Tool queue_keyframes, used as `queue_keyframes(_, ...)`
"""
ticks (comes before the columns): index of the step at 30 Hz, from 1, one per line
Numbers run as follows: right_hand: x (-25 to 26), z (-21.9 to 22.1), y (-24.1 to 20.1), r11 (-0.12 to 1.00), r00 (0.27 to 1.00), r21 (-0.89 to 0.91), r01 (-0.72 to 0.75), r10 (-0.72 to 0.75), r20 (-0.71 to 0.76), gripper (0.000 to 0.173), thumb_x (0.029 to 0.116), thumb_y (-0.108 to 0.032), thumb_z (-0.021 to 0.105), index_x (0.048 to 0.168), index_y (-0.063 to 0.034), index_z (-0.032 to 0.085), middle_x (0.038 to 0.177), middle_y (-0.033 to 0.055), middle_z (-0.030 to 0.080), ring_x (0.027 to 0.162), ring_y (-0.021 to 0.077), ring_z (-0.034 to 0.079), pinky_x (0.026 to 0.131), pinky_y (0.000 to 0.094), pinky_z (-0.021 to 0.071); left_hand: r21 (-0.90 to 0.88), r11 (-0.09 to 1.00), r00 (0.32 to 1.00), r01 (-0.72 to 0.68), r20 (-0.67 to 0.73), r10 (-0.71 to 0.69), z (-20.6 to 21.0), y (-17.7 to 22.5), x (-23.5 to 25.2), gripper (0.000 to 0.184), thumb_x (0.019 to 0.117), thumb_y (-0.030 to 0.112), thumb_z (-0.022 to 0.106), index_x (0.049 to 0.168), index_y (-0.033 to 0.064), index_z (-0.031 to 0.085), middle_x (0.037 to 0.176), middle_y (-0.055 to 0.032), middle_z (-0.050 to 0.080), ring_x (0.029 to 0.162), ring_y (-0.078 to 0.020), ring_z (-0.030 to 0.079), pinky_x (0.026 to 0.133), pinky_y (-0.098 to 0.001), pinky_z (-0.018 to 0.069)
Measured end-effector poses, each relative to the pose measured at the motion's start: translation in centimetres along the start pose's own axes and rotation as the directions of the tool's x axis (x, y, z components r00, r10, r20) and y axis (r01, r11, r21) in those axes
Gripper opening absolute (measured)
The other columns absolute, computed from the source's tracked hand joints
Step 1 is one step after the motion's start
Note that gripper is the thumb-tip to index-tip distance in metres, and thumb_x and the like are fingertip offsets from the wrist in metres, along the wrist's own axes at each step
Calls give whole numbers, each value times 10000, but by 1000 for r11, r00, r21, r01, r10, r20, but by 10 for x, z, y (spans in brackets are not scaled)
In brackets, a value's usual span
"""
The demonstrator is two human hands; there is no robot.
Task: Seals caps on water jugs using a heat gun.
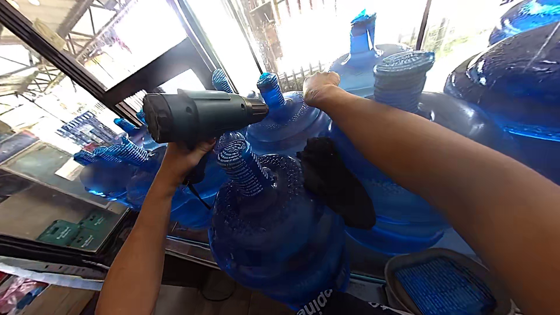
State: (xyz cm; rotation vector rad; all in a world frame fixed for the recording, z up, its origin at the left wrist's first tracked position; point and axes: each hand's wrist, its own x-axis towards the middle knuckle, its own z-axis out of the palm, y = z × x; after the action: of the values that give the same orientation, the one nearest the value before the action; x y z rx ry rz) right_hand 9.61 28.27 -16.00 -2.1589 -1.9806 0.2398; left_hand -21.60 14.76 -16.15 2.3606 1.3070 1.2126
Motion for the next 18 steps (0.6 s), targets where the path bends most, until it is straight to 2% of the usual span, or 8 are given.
queue_keyframes(4, -20, -16, -3, 997, 997, 8, 79, -79, 2, 311, 985, -153, 580, 1128, 114, 651, 1292, 333, 606, 1247, 504, 568, 905, 712, 444, -141, 963, 965, 228, -96, -243, 2, -12, -1, 260, 975, 295, 694, 1175, 141, 635, 909, 84, 717, 768, -9, 692, 714, -214, 599)
queue_keyframes(8, -24, -29, -12, 987, 987, -1, 160, -160, -10, 282, 987, -149, 564, 978, 121, 645, 1161, 355, 631, 1148, 531, 599, 847, 737, 438, -386, 860, 911, 333, -106, -399, 1, -26, 13, 258, 1030, 267, 604, 1208, 80, 607, 912, -9, 720, 755, -110, 715, 691, -288, 628)
queue_keyframes(10, -23, -30, -19, 981, 981, -4, 192, -192, 0, 295, 993, -167, 552, 960, 111, 646, 1119, 346, 641, 1121, 519, 609, 840, 723, 439, -450, 819, 900, 356, -72, -430, -1, -27, 17, 246, 1045, 263, 585, 1208, 80, 605, 908, -24, 722, 739, -118, 715, 666, -280, 623)
queue_keyframes(12, -20, -22, -32, 964, 970, 120, 238, -241, 11, 338, 1008, -185, 572, 1019, 148, 629, 1118, 364, 622, 1113, 515, 596, 878, 711, 423, -478, 804, 897, 354, -68, -436, -1, -27, 15, 230, 1039, 249, 603, 1192, 79, 617, 895, -18, 721, 713, -104, 707, 645, -268, 618)
queue_keyframes(13, -20, -15, -42, 950, 975, 228, 215, -223, 9, 379, 1014, -223, 586, 1086, 148, 617, 1154, 354, 612, 1135, 490, 589, 913, 685, 427, -486, 800, 893, 351, -83, -442, -1, -26, 14, 221, 1034, 240, 613, 1187, 80, 621, 897, -10, 716, 712, -93, 701, 646, -260, 616)
queue_keyframes(15, -15, 2, -68, 876, 997, 476, 79, -75, -28, 533, 988, -312, 645, 1233, 151, 544, 1275, 346, 562, 1218, 456, 559, 975, 638, 440, -501, 798, 879, 335, -140, -456, -1, -28, 12, 229, 1023, 253, 634, 1177, 83, 629, 898, -5, 718, 717, -91, 704, 653, -263, 618)
queue_keyframes(17, -4, 17, -91, 785, 989, 618, -44, 123, -85, 781, 951, -379, 674, 1455, 122, 349, 1453, 333, 451, 1362, 437, 477, 1077, 596, 415, -512, 800, 857, 314, -210, -471, -2, -32, 11, 264, 1018, 290, 640, 1184, 84, 630, 900, -10, 722, 730, -103, 708, 665, -274, 617)
queue_keyframes(18, 2, 23, -97, 756, 972, 653, -54, 190, -139, 831, 945, -375, 683, 1499, 107, 295, 1476, 329, 437, 1383, 429, 465, 1098, 574, 406, -521, 796, 845, 307, -236, -480, -3, -34, 9, 283, 1020, 305, 636, 1196, 84, 623, 917, -11, 719, 746, -107, 709, 677, -278, 617)
